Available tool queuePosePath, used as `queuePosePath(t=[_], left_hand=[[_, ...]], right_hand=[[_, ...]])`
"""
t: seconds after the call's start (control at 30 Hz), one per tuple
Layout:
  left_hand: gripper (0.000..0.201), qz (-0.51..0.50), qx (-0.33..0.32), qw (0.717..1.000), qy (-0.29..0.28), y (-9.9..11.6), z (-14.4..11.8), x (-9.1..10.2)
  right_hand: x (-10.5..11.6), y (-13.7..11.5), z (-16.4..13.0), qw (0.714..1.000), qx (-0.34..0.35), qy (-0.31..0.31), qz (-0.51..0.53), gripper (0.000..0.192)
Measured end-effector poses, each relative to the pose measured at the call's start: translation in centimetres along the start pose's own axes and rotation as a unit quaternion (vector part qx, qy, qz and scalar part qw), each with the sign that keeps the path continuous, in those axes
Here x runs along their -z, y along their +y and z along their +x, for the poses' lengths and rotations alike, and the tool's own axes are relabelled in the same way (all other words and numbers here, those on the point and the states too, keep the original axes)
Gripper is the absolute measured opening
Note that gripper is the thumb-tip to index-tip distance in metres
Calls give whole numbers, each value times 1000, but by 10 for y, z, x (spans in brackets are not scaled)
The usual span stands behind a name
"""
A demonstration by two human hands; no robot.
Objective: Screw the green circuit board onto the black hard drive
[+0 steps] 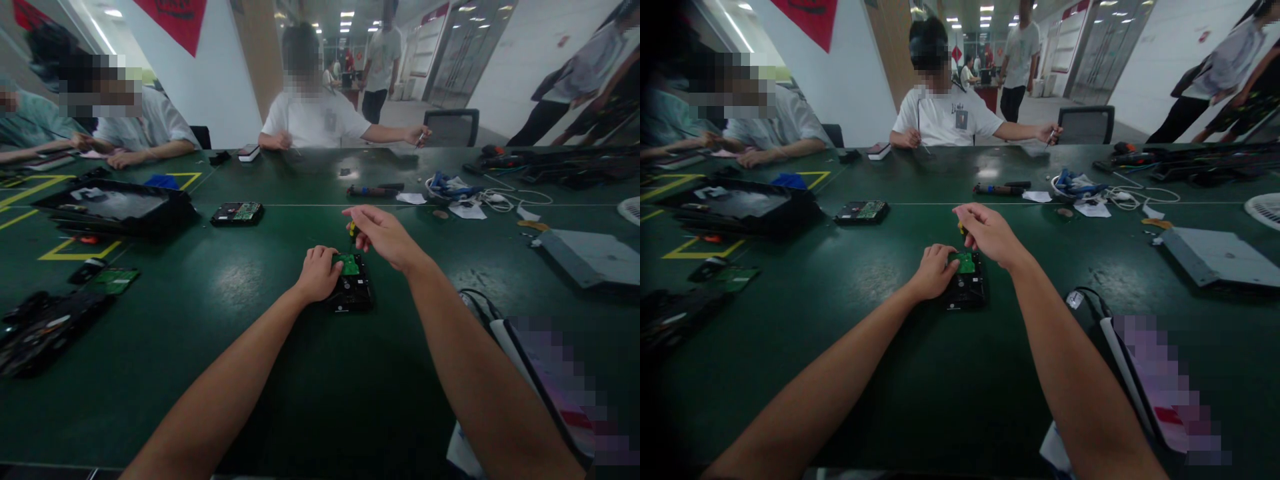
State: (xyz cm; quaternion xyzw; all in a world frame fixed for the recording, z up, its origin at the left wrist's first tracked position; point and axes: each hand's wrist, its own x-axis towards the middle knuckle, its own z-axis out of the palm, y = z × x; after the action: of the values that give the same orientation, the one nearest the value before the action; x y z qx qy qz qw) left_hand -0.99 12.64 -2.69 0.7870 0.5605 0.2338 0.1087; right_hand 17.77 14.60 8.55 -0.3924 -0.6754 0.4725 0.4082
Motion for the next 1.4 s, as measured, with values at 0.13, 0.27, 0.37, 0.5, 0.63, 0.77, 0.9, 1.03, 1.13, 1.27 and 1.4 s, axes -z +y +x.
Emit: queuePosePath(t=[0.13, 0.27, 0.37, 0.5, 0.63, 0.77, 0.9, 1.03, 1.13, 1.27, 1.4], left_hand=[[38, -3, -2, 1000, -3, 0, 0, 0], [37, 0, 3, 1000, -6, 1, 0, 0], [37, 3, 4, 1000, -6, 1, 0, 1], [37, 1, 1, 1000, -3, 1, 0, 1], [37, 0, 1, 1000, -4, 0, 1, -1], [37, 1, 3, 1000, -4, -1, 1, -2], [37, -6, -1, 1000, 2, -2, 1, -2], [37, -7, -6, 1000, 1, -1, 1, -2], [37, -2, -5, 1000, 4, 0, 0, -1], [37, 1, -4, 1000, -1, -1, 0, -2], [38, -3, -3, 1000, -1, -3, 1, -3]], right_hand=[[2, 2, 1, 999, -20, -19, 18, 36], [6, 6, 2, 999, 4, 3, -36, 30], [5, 7, 2, 999, 8, 15, -36, 31], [3, 6, 2, 999, 3, 29, -22, 27], [5, 3, 1, 998, 33, 35, -52, 30], [5, 3, 1, 996, 21, 55, -64, 30], [4, 4, 1, 996, 14, 70, -51, 23], [4, 3, 0, 998, 31, 25, -40, 28], [4, 2, 0, 999, 25, 2, -33, 37], [4, 1, 0, 1000, 12, -5, -11, 35], [6, 0, 0, 999, 28, 13, -43, 32]])
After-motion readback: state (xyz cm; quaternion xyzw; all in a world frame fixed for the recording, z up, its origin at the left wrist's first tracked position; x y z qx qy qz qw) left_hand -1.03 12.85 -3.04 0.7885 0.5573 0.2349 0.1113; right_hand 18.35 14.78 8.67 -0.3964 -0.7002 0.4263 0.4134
